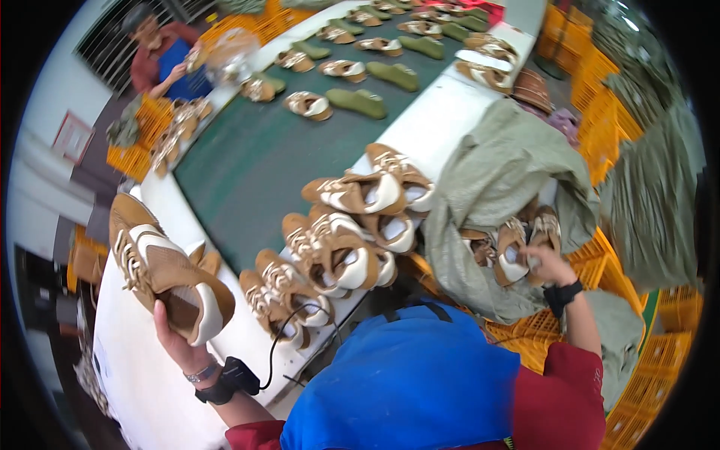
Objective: Placing shoe uppers onto lasts and bagging finished shoes at an assembly line station.
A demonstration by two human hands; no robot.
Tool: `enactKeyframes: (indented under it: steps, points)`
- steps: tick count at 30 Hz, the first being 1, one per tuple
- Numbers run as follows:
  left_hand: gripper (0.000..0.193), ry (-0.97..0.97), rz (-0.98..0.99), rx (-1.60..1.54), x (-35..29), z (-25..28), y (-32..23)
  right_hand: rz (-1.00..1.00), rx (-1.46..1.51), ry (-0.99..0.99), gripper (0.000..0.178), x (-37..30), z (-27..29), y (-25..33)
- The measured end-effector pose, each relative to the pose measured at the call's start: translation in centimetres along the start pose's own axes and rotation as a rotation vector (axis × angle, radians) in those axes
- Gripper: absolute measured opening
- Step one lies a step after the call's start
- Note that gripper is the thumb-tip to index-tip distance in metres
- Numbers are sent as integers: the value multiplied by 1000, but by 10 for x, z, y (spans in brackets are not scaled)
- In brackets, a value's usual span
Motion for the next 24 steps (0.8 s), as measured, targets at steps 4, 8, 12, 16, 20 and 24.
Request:
enactKeyframes:
  steps: [4, 8, 12, 16, 20, 24]
  points:
    - [41, -193, -34, 29, -7, 65, -13, -1, 217, 221, 41, -8, -65, 25]
    - [42, -314, -86, 122, -3, 132, -25, -390, 375, 232, 36, -24, -83, 23]
    - [38, -409, -142, 255, 21, 222, -31, -323, 128, 12, 33, -16, -97, 25]
    - [29, -620, 21, -20, 34, 326, -1, -303, 268, -212, 24, -14, -86, -24]
    - [39, -697, 23, 215, 28, 390, 28, -330, 476, -355, 27, -39, -31, -40]
    - [42, -171, -68, 1040, 70, 310, 15, -440, 643, -502, 29, -82, 1, 2]
Point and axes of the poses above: each hand's wrist, its own x-axis towards the middle knuckle, its own z-axis out of the back of the hand, y = z × x, the point moved 9 cm from there along x, towards the middle knuckle, and after that the axes turned 6 degrees about -y, right-handed, at the moved point
